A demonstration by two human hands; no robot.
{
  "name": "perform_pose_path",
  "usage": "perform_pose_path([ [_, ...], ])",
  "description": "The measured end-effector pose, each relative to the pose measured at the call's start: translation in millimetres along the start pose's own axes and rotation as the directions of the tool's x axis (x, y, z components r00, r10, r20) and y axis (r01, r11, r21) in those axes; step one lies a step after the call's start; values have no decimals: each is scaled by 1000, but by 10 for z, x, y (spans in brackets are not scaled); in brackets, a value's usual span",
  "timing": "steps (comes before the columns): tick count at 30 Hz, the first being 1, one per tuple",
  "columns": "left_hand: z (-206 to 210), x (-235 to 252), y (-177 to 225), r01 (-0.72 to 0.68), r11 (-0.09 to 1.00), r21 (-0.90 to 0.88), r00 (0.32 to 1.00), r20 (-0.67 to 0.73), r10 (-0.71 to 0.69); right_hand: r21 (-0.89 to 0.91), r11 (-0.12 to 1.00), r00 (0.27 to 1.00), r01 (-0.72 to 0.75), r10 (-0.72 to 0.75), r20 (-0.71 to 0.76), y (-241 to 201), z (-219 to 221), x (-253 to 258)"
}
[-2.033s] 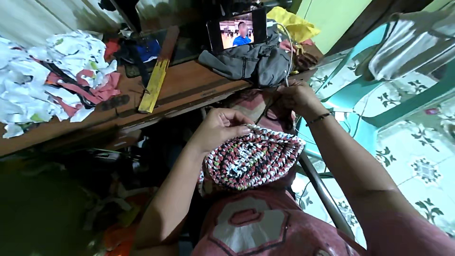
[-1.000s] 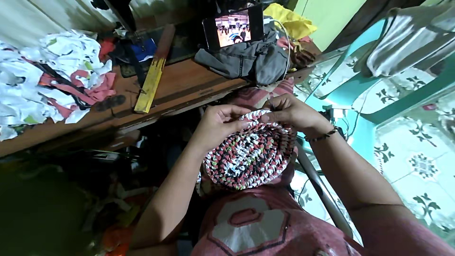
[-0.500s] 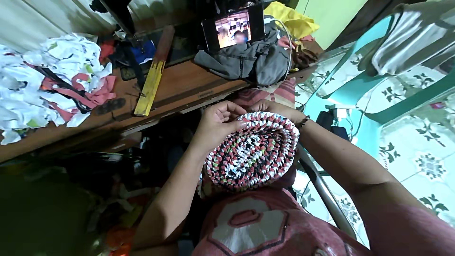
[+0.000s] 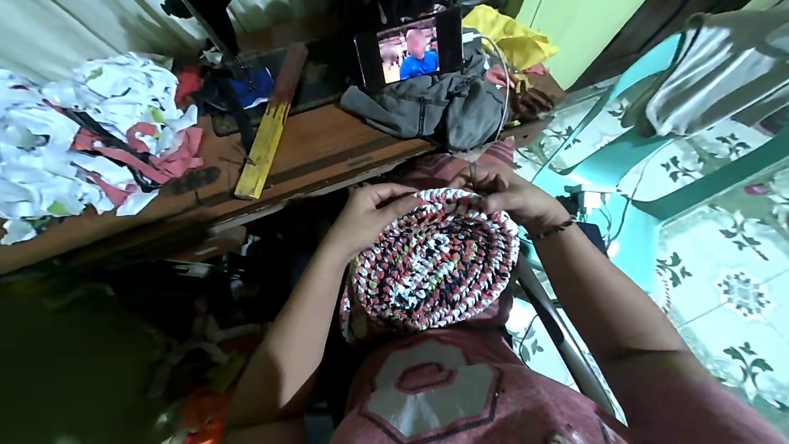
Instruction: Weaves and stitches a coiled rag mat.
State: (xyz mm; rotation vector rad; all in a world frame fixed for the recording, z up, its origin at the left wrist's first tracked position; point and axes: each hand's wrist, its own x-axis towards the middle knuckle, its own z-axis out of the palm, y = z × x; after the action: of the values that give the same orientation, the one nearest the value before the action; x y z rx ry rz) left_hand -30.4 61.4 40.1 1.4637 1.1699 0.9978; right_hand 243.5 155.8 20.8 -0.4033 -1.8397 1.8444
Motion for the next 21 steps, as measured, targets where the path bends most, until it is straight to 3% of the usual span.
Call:
perform_pose_path([
  [5,-124,-65,-153,-5,998,-61,999,38,7,21,998,983,-66,69,-169,59,66,-122],
  [16,51,23,-130,-21,993,-118,979,-205,-4,-59,994,954,-93,72,-292,27,30,-31],
  [18,112,69,-105,-43,988,-146,968,-250,5,-144,983,956,-116,71,-284,-87,-76,46],
  [21,284,52,-3,-51,966,-255,958,-287,-25,-223,969,988,-103,73,-139,-283,-366,189],
])
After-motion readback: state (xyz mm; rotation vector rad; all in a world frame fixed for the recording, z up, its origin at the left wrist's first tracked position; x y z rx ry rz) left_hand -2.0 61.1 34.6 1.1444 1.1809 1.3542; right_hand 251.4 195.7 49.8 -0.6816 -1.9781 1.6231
